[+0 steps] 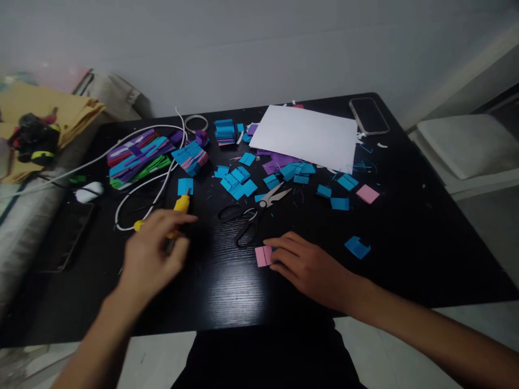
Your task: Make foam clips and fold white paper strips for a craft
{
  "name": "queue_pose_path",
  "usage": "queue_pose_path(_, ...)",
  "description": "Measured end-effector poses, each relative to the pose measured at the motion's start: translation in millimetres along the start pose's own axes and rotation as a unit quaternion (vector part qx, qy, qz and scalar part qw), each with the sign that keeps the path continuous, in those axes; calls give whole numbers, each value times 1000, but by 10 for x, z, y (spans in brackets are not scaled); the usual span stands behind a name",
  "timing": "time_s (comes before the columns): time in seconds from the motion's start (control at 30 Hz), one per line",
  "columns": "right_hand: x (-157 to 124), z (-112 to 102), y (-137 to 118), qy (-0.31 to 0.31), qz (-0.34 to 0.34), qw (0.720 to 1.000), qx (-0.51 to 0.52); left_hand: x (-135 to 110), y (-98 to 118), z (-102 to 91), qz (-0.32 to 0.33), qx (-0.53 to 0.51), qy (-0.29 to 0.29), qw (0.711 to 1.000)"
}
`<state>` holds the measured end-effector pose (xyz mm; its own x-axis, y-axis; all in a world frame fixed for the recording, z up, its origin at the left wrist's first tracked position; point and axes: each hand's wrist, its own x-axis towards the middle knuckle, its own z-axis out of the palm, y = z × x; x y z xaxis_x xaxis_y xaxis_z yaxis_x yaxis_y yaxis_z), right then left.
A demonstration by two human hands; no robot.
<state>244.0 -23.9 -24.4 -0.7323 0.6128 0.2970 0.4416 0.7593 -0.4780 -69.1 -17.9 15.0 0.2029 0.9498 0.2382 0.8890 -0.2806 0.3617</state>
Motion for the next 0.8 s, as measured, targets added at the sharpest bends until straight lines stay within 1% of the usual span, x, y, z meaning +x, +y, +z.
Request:
queue_pose_path(0.03,5,-2,-2,2,2,1000,7,23,-166,-96,-33,53,-11,998)
queue_pose_path(0.07,11,-6,-5,7,7,1000,18,38,-324,-168,-50,86,-46,994)
queue_pose_path(0.1,17,-14,-11,13,16,999,36,44,-468,-213,-53,108,-70,990)
queue_pose_path(0.17,25,-41,-28,31,46,994,89,39,-690,-228,-41,138,-117,983)
queue_pose_path(0.23,23,-81,-52,60,94,981,160,24,-812,-182,-25,146,-138,979)
queue_pose_path(0.3,9,-126,-77,94,165,953,236,18,-851,-132,-16,149,-127,981)
queue_pose_path(0.37,-12,-165,-95,124,240,909,316,24,-840,-120,-1,145,-103,984)
queue_pose_path(0.43,-34,-190,-103,147,301,857,391,30,-798,-155,24,122,-82,989)
queue_pose_path(0.5,-50,-196,-103,165,335,813,446,23,-731,-221,42,83,-68,993)
queue_pose_path(0.53,-55,-192,-102,168,347,798,464,13,-687,-256,43,63,-61,995)
queue_pose_path(0.6,-57,-171,-101,167,362,778,486,-16,-577,-309,53,34,-45,997)
queue_pose_path(0.67,-53,-138,-104,165,372,767,495,-45,-442,-314,79,-16,-33,996)
queue_pose_path(0.73,-49,-98,-107,171,380,763,494,-62,-292,-264,109,-75,-56,990)
queue_pose_path(0.8,-48,-59,-108,176,387,762,489,-63,-148,-172,138,-125,-102,977)
